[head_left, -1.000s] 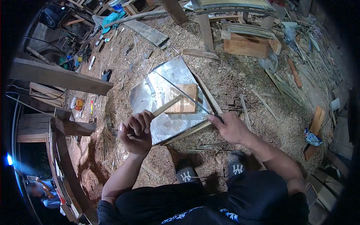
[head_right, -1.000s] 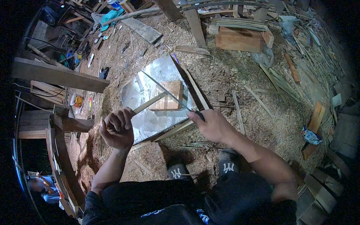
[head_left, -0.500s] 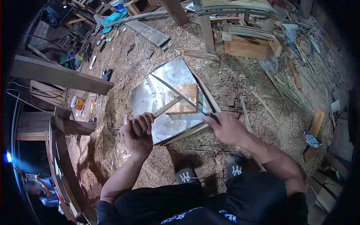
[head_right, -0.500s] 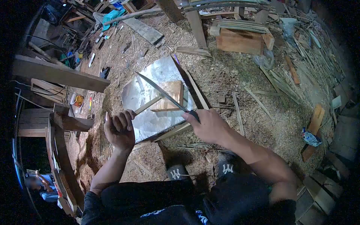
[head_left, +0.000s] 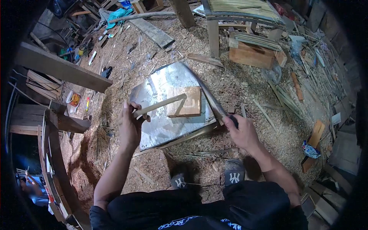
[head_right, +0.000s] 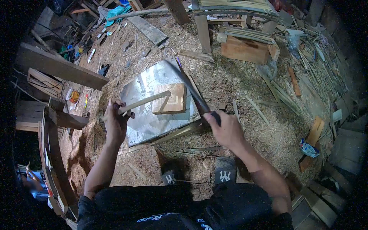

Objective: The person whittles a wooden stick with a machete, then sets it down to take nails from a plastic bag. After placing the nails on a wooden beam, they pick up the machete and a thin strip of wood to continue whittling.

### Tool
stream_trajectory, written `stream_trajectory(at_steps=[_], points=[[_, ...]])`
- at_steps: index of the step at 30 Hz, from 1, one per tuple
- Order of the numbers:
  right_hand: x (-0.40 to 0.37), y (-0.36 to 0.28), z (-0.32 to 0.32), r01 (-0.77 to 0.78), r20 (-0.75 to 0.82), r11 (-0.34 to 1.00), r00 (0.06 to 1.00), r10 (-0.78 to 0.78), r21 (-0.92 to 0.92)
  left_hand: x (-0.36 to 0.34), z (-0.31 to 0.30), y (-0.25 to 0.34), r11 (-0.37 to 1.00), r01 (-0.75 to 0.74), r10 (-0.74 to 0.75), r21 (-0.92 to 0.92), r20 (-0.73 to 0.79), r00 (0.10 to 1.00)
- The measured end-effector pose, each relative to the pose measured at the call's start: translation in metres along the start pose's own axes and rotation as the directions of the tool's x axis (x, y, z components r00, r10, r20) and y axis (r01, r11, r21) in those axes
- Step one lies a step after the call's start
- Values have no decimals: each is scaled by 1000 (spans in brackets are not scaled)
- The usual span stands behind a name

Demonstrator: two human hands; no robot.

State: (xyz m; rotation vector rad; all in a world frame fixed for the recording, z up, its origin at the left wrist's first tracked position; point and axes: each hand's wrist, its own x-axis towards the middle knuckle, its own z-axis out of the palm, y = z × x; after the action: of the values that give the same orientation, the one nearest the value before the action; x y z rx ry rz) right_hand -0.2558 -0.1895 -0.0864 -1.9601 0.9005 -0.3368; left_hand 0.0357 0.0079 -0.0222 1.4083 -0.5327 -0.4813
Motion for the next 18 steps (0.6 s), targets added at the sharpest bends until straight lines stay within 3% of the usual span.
stream_trajectory(at_steps=[2, 4, 8, 10, 12, 14, 16, 18], points=[[2, 24, -1, -36, -11, 998, 999, 35, -54, 11, -12, -7, 990, 107, -102, -86, 65, 993], [2, 47, 0, -44, -148, 996, 989, 31, -82, 19, -12, -10, 983, 134, -131, -129, 30, 991], [1, 98, 3, -203, -209, 934, 967, 144, -295, 33, -21, -40, 964, 251, -245, -89, 74, 967], [-2, 116, -1, -266, -177, 910, 959, 219, -318, 38, -25, -53, 908, 383, -366, -171, 120, 923], [-6, 138, 1, -294, -181, 830, 955, 236, -473, 39, -26, -51, 861, 435, -394, -262, 198, 898], [-12, 151, -1, -294, -180, 820, 955, 234, -492, 36, -23, -38, 702, 552, -426, -450, 356, 832], [-14, 167, 1, -274, -172, 791, 961, 214, -547, 41, -30, -48, 729, 581, -503, -361, 293, 813], [-16, 172, 0, -298, -153, 801, 955, 255, -520, 43, -33, -59, 889, 457, -453, 33, 219, 864]])
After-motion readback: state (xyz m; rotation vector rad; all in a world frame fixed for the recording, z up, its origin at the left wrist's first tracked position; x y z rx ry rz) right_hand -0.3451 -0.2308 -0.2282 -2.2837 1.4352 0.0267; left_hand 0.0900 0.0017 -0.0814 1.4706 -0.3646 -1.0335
